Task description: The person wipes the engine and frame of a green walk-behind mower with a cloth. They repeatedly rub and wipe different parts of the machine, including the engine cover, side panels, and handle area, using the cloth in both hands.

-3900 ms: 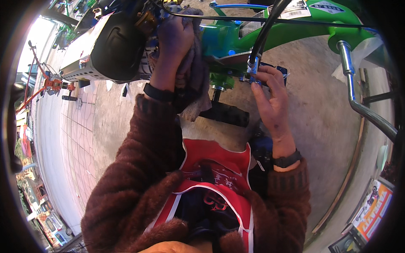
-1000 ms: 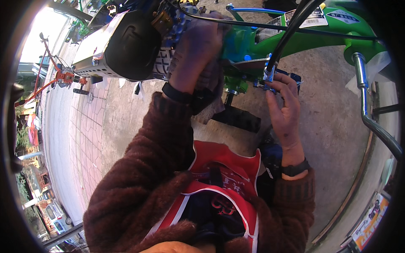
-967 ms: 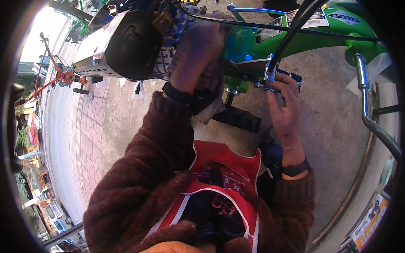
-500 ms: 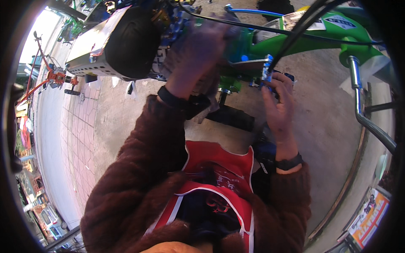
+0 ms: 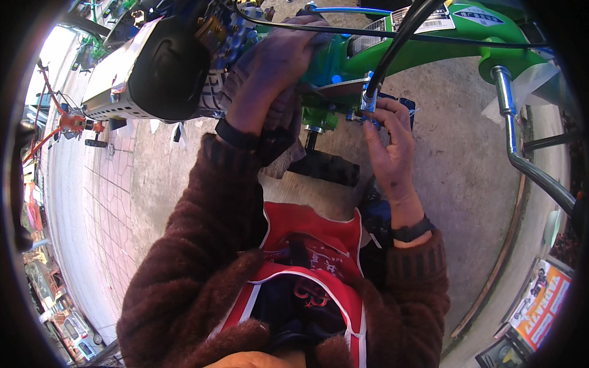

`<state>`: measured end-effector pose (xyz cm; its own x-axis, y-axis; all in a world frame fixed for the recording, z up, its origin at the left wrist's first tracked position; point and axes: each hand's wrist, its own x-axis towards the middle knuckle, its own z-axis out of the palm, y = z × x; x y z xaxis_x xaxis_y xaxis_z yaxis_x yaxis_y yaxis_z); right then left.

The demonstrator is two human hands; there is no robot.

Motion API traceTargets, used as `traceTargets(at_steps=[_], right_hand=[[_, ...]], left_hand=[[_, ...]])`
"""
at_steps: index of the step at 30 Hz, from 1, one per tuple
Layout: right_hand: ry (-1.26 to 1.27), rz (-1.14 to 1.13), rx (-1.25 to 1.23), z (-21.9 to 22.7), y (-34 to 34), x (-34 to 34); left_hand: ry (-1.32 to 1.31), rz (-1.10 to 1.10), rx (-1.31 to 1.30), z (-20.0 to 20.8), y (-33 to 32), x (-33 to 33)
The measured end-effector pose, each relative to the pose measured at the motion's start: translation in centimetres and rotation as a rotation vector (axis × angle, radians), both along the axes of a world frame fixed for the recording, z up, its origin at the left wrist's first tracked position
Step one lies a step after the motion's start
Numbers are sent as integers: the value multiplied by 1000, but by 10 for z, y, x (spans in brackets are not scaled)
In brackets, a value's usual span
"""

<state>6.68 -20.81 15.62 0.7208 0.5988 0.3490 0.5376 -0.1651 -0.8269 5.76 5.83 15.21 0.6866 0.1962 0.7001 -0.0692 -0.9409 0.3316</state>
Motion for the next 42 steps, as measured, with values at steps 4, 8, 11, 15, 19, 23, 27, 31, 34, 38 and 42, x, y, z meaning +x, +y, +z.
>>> traceTargets(at_steps=[4, 8, 11, 15, 19, 23, 27, 31, 34, 38, 42], right_hand=[[-1, -16, 20, -1, 4, -1], [-27, -22, 15, -2, 4, 0], [-26, 3, 62, -4, 4, 2], [-43, 6, 43, -4, 3, 3], [-35, 24, 32, -2, 1, 3], [-75, 31, -11, 2, -2, 2], [-51, 60, -14, 3, -4, 3], [-19, 77, -15, 2, -6, 4], [-40, 78, -9, 3, -6, 4], [-39, 83, -8, 4, -5, 3], [-65, 75, -25, 6, -6, 3]], left_hand=[[45, -195, -36, 7, -9, -10], [1, -357, 19, 18, -11, -24], [64, -443, -18, 29, -9, -39], [206, -605, -228, 45, -6, -59], [294, -446, -221, 50, -2, -70], [-102, -232, -121, 48, 3, -54], [-356, -33, -122, 49, -2, -30], [-242, 57, -12, 41, -15, -20], [72, -149, -168, 36, -3, -21], [324, -187, -163, 25, 18, -36], [203, -192, -35, 19, 17, -35]])
